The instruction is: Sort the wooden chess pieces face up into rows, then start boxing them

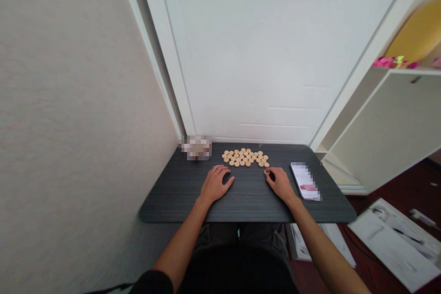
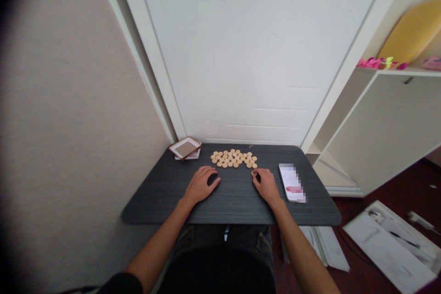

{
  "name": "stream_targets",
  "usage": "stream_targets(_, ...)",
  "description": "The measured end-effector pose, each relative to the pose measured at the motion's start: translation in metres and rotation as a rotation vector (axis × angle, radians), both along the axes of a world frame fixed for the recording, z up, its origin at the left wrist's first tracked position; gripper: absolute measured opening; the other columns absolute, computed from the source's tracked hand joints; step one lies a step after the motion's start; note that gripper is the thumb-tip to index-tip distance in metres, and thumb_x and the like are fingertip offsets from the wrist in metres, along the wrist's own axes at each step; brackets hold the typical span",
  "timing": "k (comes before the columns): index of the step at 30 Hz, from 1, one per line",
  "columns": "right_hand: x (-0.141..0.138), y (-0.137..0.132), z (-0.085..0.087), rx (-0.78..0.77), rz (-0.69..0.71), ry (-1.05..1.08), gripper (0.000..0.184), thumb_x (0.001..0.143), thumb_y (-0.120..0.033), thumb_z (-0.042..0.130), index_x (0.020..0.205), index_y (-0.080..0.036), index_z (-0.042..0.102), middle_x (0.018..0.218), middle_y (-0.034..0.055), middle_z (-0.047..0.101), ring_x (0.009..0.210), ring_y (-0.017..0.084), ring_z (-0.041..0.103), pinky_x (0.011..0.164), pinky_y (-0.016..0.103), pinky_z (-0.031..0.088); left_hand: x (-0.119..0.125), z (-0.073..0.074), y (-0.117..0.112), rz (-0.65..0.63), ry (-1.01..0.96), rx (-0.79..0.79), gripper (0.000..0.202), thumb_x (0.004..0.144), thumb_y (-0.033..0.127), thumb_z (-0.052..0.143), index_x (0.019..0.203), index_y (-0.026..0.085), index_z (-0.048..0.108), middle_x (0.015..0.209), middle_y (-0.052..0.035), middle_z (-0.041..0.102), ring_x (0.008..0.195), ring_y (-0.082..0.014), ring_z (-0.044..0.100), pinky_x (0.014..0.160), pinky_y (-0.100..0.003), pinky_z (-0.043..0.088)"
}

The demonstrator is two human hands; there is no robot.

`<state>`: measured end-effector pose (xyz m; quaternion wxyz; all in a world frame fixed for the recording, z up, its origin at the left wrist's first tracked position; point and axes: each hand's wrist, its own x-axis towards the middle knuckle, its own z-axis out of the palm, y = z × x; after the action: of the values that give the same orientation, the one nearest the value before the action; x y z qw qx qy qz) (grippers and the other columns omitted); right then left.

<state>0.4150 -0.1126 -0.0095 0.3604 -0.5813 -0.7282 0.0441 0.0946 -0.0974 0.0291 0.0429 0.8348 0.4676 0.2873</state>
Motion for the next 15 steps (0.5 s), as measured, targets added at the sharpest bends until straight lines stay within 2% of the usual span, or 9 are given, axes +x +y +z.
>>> stream_targets(7, 0.008, 0.004, 0.0, 0.03, -0.048, 0.064, 0.023, 0.091, -0.035, 0.053, 0.102, -0.022, 0.068, 0.111, 0.0103, 0.07, 0.105, 0.028, 0.061, 0.096, 0.044, 0.046, 0.0, -0.001, 0.001, 0.004, 0.006, 0.001, 0.032, 0.096, 0.046, 0.052, 0.112, 0.023, 0.068, 0.124, -0.0083, 0.066, 0.126, -0.0282, 0.052, 0.108, -0.047, 0.044)
stream_targets(11, 0.011, 0.017, 0.002, 0.011, -0.079, 0.136, 0.027, 0.089, -0.038, 0.058, 0.107, -0.02, 0.067, 0.107, 0.0104, 0.069, 0.097, 0.025, 0.063, 0.09, 0.039, 0.05, 0.0, -0.004, 0.003, -0.005, -0.013, 0.026, 0.03, 0.096, 0.045, 0.055, 0.111, 0.023, 0.068, 0.123, -0.0084, 0.066, 0.124, -0.0284, 0.053, 0.107, -0.047, 0.045)
stream_targets(15, 0.013, 0.035, 0.006, -0.06, -0.105, 0.089, 0.021, 0.086, -0.038, 0.061, 0.097, -0.02, 0.068, 0.096, 0.0073, 0.069, 0.088, 0.022, 0.062, 0.083, 0.035, 0.049, -0.001, -0.006, 0.004, -0.008, -0.027, 0.05, 0.028, 0.095, 0.043, 0.056, 0.11, 0.022, 0.068, 0.122, -0.0086, 0.066, 0.123, -0.0282, 0.054, 0.106, -0.047, 0.045)
